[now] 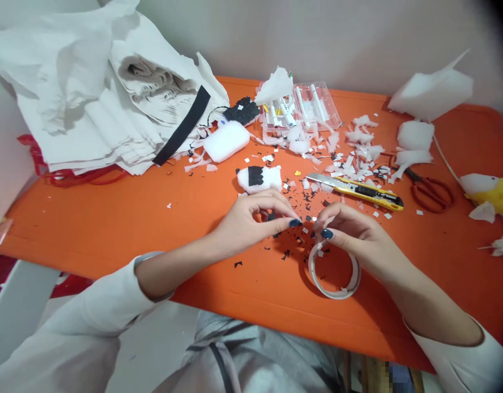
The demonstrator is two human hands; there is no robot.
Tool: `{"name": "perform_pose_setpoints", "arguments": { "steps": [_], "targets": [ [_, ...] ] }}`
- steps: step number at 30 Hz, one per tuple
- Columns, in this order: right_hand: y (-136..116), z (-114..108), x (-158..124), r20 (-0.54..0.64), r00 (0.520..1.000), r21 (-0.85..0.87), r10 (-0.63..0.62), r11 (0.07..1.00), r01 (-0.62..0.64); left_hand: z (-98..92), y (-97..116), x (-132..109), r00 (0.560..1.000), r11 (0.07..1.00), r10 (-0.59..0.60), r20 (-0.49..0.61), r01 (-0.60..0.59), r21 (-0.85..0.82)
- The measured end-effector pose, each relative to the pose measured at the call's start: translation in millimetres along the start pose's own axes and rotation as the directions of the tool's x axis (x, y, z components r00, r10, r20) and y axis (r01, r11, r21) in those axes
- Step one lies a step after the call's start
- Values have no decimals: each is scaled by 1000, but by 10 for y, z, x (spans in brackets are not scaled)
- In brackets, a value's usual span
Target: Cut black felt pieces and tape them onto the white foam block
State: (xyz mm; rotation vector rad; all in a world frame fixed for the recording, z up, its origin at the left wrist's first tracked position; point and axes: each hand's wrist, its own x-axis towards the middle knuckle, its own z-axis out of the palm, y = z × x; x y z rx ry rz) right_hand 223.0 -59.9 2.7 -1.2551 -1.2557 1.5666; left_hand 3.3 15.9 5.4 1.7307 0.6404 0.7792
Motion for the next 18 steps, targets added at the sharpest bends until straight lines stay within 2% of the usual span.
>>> {"name": "perform_pose_setpoints", "arguments": {
  "steps": [3,6,11,18],
  "targets": [
    [-5,42,-23,-56,998,-72,-39,997,34,72,-20,-6,973,956,-229,-15,222,-194],
    [-10,101,-17,-111,990,-117,-81,991,68,133,-31,-23,946,904,-324,15,314,-289],
    [20,186,17,-178,980,-148,-85,987,59,183,-56,-51,940,897,-342,11,330,-293],
    [80,231,15,-254,965,-171,-74,985,30,246,-99,-90,961,932,-274,-31,257,-256]
  ]
}}
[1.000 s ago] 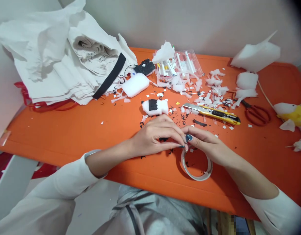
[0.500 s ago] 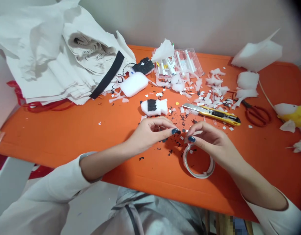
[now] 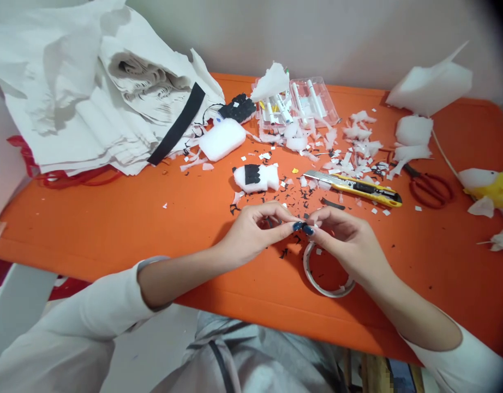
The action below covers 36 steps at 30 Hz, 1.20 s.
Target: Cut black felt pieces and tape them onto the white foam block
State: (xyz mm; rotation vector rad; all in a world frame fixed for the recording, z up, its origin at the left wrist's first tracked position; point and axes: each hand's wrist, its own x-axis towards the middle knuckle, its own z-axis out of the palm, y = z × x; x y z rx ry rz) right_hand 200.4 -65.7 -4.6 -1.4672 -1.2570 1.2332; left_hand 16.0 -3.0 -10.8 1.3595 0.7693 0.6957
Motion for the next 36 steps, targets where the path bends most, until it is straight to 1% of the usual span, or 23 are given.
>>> {"name": "perform_pose_setpoints", "arguments": {
  "steps": [2,5,7,9,12,14,15,16,18,21,23,25,27,30,36],
  "targets": [
    [-4,5,-4,-7,1000,-20,-6,1000,6,4,1,-15,1000,998,16,4,-17,58],
    [-34,-4,-8,13,1000,-85,-27,996,28,-31,22,-27,998,967,60,34,-67,245],
    [-67,-21,-11,45,998,-149,-43,988,49,-83,52,-18,989,910,108,103,-141,391],
    [-96,-38,-16,88,995,-207,-45,976,62,-143,96,5,967,838,141,211,-230,494],
    [-115,-52,-21,146,988,-266,-47,960,85,-210,168,45,916,771,115,383,-325,547],
    [-113,-54,-23,172,984,-285,-52,953,100,-225,204,59,892,772,82,444,-339,537],
    [-110,-55,-23,178,983,-285,-52,953,102,-224,213,60,890,787,65,451,-323,525],
    [-107,-58,-22,177,983,-279,-51,955,100,-217,216,58,896,809,46,442,-293,509],
    [-99,-68,-23,155,986,-255,-57,962,95,-195,205,46,922,867,-13,388,-183,463],
    [-82,-89,-29,120,990,-182,-72,979,93,-154,163,28,957,943,-118,263,24,333],
    [-70,-92,-34,119,991,-132,-60,988,75,-131,136,21,970,965,-154,189,107,241],
    [-62,-79,-38,123,991,-124,-49,990,64,-114,119,16,976,970,-165,140,135,201],
    [-60,-56,-41,128,990,-144,-53,987,72,-101,112,8,978,969,-170,121,144,200],
    [-61,-25,-47,137,989,-135,-50,988,69,-86,106,-8,974,967,-190,124,163,198],
    [-52,-9,-48,139,990,-60,25,998,-17,-64,90,-20,971,965,-210,112,187,185]
  ]
}}
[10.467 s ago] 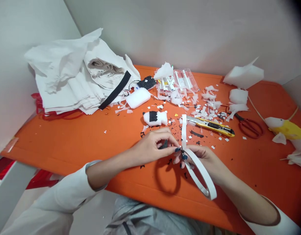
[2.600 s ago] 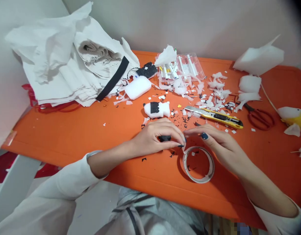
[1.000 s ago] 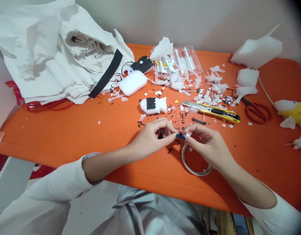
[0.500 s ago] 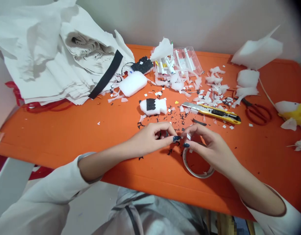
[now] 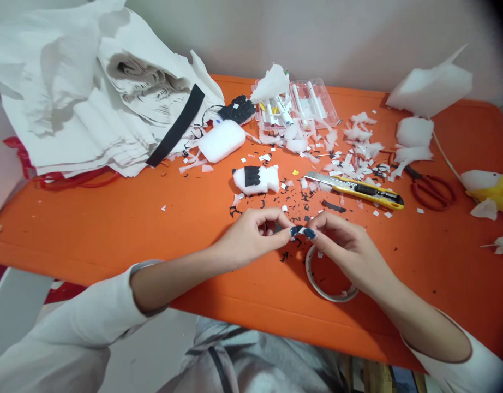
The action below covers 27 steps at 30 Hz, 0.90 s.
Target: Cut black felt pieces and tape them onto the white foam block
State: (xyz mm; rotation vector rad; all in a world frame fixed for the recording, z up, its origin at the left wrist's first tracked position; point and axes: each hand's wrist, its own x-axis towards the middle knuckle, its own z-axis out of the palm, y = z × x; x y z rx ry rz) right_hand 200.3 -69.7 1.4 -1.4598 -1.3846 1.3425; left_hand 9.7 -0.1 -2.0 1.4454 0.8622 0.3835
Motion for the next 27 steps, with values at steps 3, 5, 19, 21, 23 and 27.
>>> {"name": "perform_pose_setpoints", "arguments": {
  "steps": [3,5,19,21,23,27],
  "targets": [
    [3,1,6,0,1000,32,15,999,-15,7,-10,7,1000,1000,-1,-6,0,-14],
    [4,4,11,3,1000,51,16,999,-16,9,-16,11,1000,1000,4,-13,-4,-23],
    [5,10,16,-3,999,101,40,994,-40,17,-38,12,1000,999,-7,-27,6,-54],
    [6,12,17,-14,999,104,37,994,-35,17,-35,15,1000,998,-8,-28,7,-55],
    [4,15,19,-18,999,102,36,994,-34,16,-27,16,1000,999,-7,-28,6,-52],
    [-2,20,24,-8,999,108,48,993,-47,14,-8,10,999,999,-15,-30,14,-37]
  ]
}}
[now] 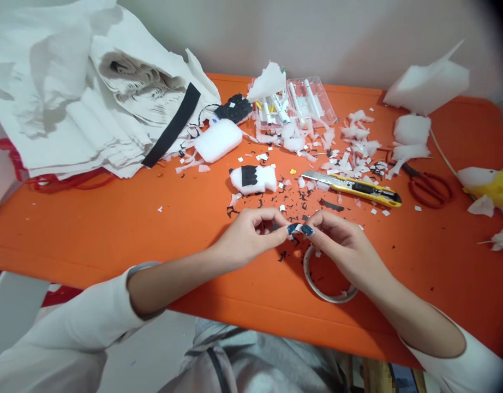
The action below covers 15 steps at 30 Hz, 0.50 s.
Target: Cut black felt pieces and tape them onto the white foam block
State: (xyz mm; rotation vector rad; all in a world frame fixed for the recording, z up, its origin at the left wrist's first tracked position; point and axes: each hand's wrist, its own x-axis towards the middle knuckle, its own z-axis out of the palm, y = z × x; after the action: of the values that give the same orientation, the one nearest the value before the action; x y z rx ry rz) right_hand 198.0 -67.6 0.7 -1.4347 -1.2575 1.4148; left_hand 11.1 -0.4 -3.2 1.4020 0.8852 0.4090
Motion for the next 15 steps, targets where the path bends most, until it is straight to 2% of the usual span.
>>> {"name": "perform_pose_setpoints", "arguments": {
  "steps": [15],
  "targets": [
    [6,14,3,-19,1000,-6,-6,1000,5,3,8,-9,1000,1000,-2,4,2,-13]
  ]
}}
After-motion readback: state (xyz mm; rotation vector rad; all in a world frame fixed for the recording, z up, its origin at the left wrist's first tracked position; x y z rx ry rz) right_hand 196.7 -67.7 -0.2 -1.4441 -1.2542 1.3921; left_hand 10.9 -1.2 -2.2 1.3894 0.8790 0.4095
